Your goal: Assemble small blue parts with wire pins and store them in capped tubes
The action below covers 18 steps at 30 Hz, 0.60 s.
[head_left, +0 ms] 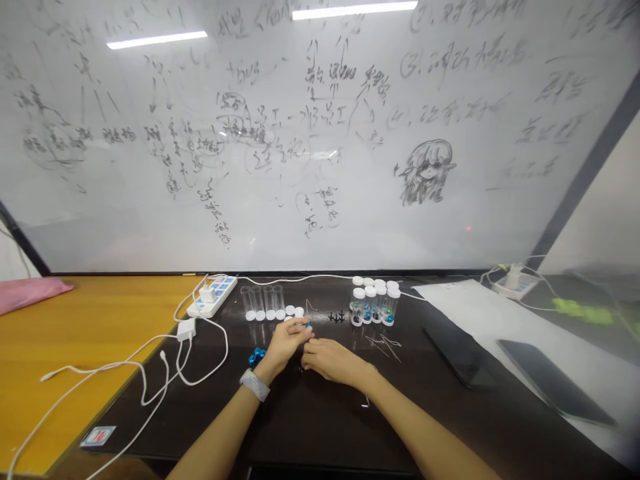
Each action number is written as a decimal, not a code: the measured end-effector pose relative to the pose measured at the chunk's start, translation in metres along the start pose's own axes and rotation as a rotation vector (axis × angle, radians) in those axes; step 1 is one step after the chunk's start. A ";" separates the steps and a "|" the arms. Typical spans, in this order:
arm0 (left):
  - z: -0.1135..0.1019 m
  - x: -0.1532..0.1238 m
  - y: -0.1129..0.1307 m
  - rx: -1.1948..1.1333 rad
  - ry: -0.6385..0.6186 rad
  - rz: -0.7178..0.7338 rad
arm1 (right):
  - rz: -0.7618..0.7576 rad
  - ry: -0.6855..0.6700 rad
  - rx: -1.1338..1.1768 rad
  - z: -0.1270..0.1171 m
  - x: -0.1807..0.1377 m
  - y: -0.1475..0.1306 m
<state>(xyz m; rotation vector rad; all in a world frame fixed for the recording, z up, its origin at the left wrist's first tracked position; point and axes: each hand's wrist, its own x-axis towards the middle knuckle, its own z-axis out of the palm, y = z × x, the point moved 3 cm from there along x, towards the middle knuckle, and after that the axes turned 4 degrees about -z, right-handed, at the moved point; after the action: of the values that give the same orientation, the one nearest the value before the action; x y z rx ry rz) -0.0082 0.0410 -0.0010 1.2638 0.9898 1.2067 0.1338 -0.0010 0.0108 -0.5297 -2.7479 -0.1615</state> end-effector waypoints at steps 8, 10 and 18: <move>-0.001 -0.001 0.003 0.040 0.036 0.052 | 0.239 0.369 0.315 -0.015 -0.007 0.009; 0.001 -0.002 0.005 0.036 0.024 0.063 | 0.420 0.558 0.366 -0.014 -0.010 0.017; 0.011 -0.009 0.011 0.085 -0.060 0.125 | 0.750 0.862 0.569 0.001 -0.011 0.032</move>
<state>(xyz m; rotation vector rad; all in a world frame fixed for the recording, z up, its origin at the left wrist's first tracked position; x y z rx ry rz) 0.0007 0.0299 0.0100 1.4381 0.9383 1.2258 0.1555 0.0245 0.0074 -0.9771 -1.5295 0.4538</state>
